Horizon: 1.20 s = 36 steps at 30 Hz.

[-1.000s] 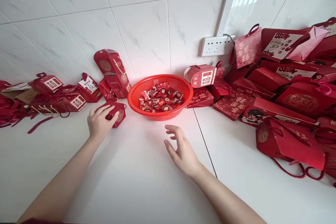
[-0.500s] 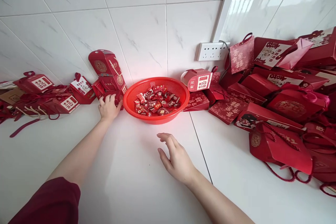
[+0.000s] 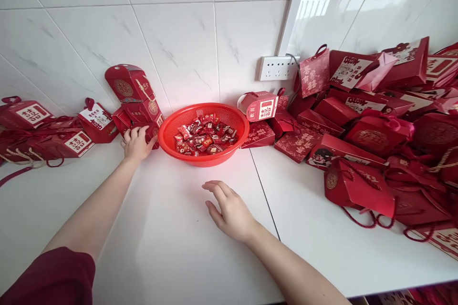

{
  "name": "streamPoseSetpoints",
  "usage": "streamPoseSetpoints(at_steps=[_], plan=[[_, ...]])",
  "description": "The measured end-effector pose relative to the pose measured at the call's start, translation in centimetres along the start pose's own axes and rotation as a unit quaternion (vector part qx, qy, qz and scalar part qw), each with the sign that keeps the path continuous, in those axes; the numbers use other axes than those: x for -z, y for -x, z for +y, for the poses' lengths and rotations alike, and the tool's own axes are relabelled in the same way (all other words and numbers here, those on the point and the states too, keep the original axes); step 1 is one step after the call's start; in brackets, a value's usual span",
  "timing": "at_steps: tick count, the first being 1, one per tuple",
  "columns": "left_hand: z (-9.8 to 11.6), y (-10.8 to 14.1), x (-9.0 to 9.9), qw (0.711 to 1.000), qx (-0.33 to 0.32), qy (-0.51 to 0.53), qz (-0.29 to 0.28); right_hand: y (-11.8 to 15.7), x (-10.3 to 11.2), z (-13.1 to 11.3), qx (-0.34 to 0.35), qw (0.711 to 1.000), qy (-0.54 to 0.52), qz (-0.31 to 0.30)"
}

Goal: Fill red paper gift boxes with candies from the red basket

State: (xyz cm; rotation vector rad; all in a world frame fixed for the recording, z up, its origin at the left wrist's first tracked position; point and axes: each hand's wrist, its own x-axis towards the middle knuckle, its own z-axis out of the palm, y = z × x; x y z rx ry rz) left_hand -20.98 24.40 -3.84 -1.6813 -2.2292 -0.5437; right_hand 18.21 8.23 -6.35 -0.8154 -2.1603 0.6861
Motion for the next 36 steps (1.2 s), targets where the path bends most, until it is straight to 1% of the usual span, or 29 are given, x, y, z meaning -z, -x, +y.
streamPoseSetpoints(at_steps=[3,4,5,6,8,10,12,14,15,16,17,18,19,20,21,22,24,25,27,29,32,34,36], plan=[[0.2,-0.5,1.1,0.999,-0.005,-0.007,-0.043,-0.3,0.5,0.3,0.016,0.999,0.040,0.014],[0.5,-0.5,1.7,0.999,-0.011,-0.006,-0.046,-0.5,0.9,0.5,0.021,0.998,0.062,0.025],[1.0,-0.3,2.3,0.999,-0.022,0.000,-0.038,-0.7,1.4,0.7,0.024,0.995,0.088,0.040],[1.5,0.0,3.0,0.999,-0.035,0.008,-0.019,-0.9,2.1,1.0,0.026,0.991,0.117,0.060],[2.9,1.2,4.5,0.996,-0.073,0.032,0.038,-1.2,4.0,1.8,0.019,0.977,0.179,0.117],[4.3,3.1,6.0,0.984,-0.131,0.050,0.107,-1.3,6.6,2.6,-0.019,0.951,0.239,0.193],[5.2,5.3,7.4,0.963,-0.183,0.059,0.188,-0.8,9.5,3.3,-0.090,0.913,0.288,0.276],[5.6,7.4,8.4,0.938,-0.211,0.078,0.265,0.3,12.5,4.0,-0.186,0.861,0.323,0.346],[5.7,8.4,8.7,0.926,-0.228,0.092,0.286,1.1,13.8,4.4,-0.244,0.830,0.336,0.373],[5.8,9.4,8.9,0.917,-0.252,0.103,0.291,2.0,15.0,4.7,-0.305,0.796,0.345,0.393],[5.9,10.4,9.0,0.910,-0.284,0.114,0.279,3.0,16.1,5.2,-0.367,0.761,0.350,0.404],[6.1,11.3,9.1,0.904,-0.321,0.122,0.256,4.1,17.1,5.6,-0.425,0.730,0.349,0.406],[6.4,12.2,9.0,0.897,-0.360,0.127,0.224,5.2,17.8,6.1,-0.478,0.705,0.343,0.395],[6.8,13.1,8.9,0.888,-0.397,0.132,0.190,6.3,18.5,6.7,-0.526,0.688,0.334,0.372],[7.3,13.9,8.7,0.877,-0.431,0.137,0.159,7.3,19.0,7.2,-0.568,0.678,0.322,0.338],[7.8,14.7,8.5,0.866,-0.460,0.142,0.132,8.2,19.4,7.6,-0.597,0.675,0.312,0.301],[8.9,16.1,7.8,0.846,-0.504,0.149,0.089,9.5,19.8,8.2,-0.612,0.690,0.306,0.235],[9.3,16.7,7.5,0.839,-0.518,0.153,0.072,9.8,20.0,8.2,-0.601,0.703,0.314,0.212],[10.0,17.7,7.0,0.830,-0.532,0.160,0.044,9.8,20.0,7.7,-0.557,0.739,0.331,0.183],[10.3,18.3,6.7,0.828,-0.535,0.167,0.023,9.2,19.8,6.4,-0.519,0.774,0.324,0.165],[10.6,18.6,6.9,0.822,-0.539,0.181,0.007,7.3,18.9,3.4,-0.454,0.823,0.300,0.166],[10.9,18.6,7.4,0.823,-0.533,0.197,0.007,5.6,17.9,1.2,-0.379,0.859,0.296,0.174],[11.4,18.6,8.0,0.829,-0.516,0.218,0.013,3.6,16.6,-0.6,-0.314,0.894,0.269,0.173]])
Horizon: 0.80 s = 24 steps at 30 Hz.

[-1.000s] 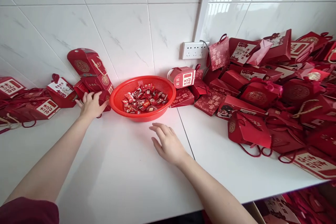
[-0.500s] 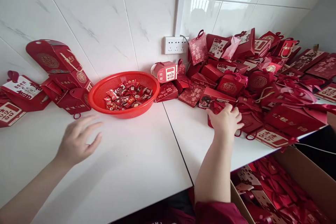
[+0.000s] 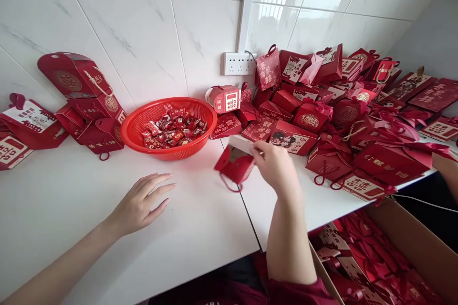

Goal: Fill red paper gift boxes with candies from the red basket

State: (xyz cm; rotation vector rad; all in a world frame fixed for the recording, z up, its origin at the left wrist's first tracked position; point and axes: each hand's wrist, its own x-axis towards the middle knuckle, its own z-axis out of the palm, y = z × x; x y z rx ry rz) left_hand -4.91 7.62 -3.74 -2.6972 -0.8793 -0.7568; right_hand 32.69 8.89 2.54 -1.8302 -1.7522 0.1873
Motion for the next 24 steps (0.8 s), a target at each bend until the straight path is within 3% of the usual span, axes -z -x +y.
streamPoseSetpoints(at_steps=[5,8,10,12,15,20,24], plan=[[1.3,-1.1,0.8,0.992,0.047,0.076,0.083,-0.3,-3.2,-6.5,0.157,0.970,-0.155,-0.100],[1.7,-0.8,1.1,0.980,0.079,0.150,0.100,0.3,-6.6,-8.4,0.183,0.942,-0.232,-0.159],[1.9,-0.4,1.3,0.977,0.093,0.171,0.086,1.2,-8.7,-8.9,0.177,0.930,-0.279,-0.161],[2.0,0.0,1.4,0.979,0.093,0.167,0.068,2.3,-10.1,-8.8,0.197,0.919,-0.317,-0.126],[2.2,0.3,1.6,0.982,0.085,0.160,0.048,3.6,-10.6,-8.7,0.313,0.881,-0.348,-0.065],[2.1,0.9,1.3,0.980,0.097,0.169,0.041,4.8,-10.2,-9.1,0.495,0.808,-0.294,-0.129],[2.3,1.1,1.1,0.981,0.104,0.151,0.056,4.9,-10.4,-9.2,0.527,0.806,-0.243,-0.118]])
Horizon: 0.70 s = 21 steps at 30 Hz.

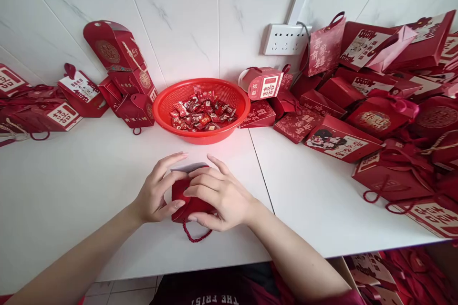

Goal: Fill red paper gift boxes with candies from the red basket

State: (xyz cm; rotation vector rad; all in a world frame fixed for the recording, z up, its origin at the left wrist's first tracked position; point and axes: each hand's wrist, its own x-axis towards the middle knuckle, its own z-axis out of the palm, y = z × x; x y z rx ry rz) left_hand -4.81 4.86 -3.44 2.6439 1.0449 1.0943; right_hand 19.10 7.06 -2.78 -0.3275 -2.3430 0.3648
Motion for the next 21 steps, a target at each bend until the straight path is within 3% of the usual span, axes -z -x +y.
streamPoseSetpoints(at_steps=[8,12,15,17,19,21], plan=[[1.1,-0.1,0.0,0.998,-0.018,-0.051,-0.033,0.6,0.6,1.1,-0.018,0.990,0.117,0.079],[0.4,0.1,0.2,0.996,-0.006,-0.069,0.062,0.8,1.0,2.3,-0.081,0.981,0.157,0.085],[-0.8,0.2,0.3,0.976,-0.006,-0.154,0.153,0.8,1.1,3.0,-0.125,0.974,0.175,0.072],[-1.5,0.3,0.3,0.964,0.005,-0.201,0.177,0.8,0.9,3.2,-0.157,0.971,0.167,0.064],[-1.9,0.2,0.3,0.970,0.053,-0.181,0.154,0.8,0.6,3.2,-0.189,0.968,0.156,0.061],[-2.0,-0.1,0.4,0.980,0.151,-0.090,0.088,0.9,0.3,3.1,-0.227,0.963,0.138,0.052]])
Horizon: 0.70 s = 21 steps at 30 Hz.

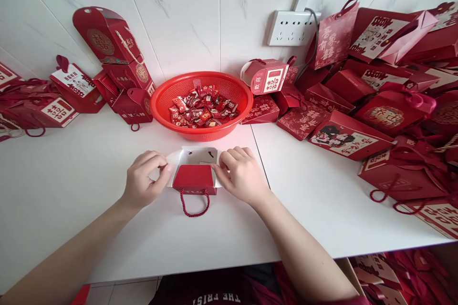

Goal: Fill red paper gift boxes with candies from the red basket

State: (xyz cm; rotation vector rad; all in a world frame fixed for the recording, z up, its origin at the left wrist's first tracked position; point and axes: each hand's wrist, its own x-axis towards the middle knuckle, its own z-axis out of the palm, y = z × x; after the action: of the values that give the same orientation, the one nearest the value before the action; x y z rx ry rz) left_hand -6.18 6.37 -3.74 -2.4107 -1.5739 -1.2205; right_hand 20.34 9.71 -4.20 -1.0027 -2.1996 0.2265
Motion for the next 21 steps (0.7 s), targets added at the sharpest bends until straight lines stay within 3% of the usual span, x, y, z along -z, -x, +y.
streamPoseSetpoints(at_steps=[2,4,9,14,21], plan=[[0.3,-0.2,0.1,0.986,0.106,0.091,-0.087,0.1,-0.2,-0.2,-0.041,0.998,-0.028,-0.029],[0.6,-0.3,0.2,0.961,0.176,0.162,-0.139,0.2,-0.3,-0.6,-0.092,0.991,-0.076,-0.064],[0.8,0.1,-0.5,0.922,0.247,0.249,-0.166,0.3,-0.7,-1.3,-0.207,0.947,-0.212,-0.124],[0.6,0.7,-1.6,0.908,0.251,0.299,-0.150,0.4,-1.8,-1.4,-0.222,0.927,-0.279,-0.118],[0.7,0.6,-1.2,0.960,0.154,0.223,-0.074,0.3,-1.6,-1.5,-0.221,0.928,-0.292,-0.068]])
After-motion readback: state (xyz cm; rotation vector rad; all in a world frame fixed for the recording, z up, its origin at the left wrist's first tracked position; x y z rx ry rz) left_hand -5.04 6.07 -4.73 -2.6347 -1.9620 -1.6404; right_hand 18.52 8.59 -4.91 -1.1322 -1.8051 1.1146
